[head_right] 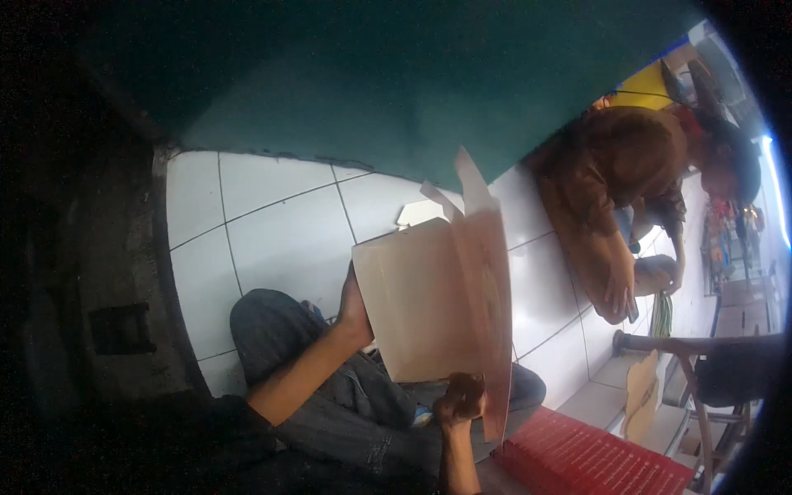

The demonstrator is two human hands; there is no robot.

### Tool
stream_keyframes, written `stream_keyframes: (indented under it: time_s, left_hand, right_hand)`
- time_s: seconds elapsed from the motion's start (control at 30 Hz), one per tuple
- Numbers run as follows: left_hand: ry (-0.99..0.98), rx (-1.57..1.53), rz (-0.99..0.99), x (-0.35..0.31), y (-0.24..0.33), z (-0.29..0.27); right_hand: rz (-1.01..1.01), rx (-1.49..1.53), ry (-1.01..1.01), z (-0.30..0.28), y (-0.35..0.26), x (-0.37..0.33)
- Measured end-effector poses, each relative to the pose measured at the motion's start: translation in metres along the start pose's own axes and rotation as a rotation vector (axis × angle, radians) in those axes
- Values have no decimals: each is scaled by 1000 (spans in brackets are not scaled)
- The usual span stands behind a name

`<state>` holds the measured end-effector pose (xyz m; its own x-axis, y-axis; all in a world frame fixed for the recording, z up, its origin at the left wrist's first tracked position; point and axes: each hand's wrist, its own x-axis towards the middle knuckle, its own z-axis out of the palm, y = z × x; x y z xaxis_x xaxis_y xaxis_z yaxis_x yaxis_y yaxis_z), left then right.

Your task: The person assembles cardboard food boxes by folding the pre-scored sides and tabs together by hand while sitting on the floor.

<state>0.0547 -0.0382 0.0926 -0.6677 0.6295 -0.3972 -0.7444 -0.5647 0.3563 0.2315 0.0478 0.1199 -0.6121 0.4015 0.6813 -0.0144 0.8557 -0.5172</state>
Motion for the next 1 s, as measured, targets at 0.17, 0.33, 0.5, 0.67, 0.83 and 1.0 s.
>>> stream_keyframes:
  time_s: [0.17, 0.33, 0.5, 0.67, 0.83, 1.0]
  left_hand:
    - [-43, -40, -39, -3, -14, -17]
    - [4, -57, -16, 2, -18, -35]
    - [19, -47, -2, 3, -19, -28]
    - [24, -52, -16, -4, -12, -14]
    - [-57, -113, 38, 1, -21, -30]
    - [-212, 209, 422, -14, 0, 9]
  right_hand:
    - [72, -143, -175, -21, 54, -90]
    - [43, 134, -14, 16, 17, -38]
    - [185, 122, -180, -10, 61, -99]
    - [235, 269, -150, -7, 56, -99]
    - [153, 3, -165, -12, 42, -90]
    - [192, 103, 184, 0, -12, -8]
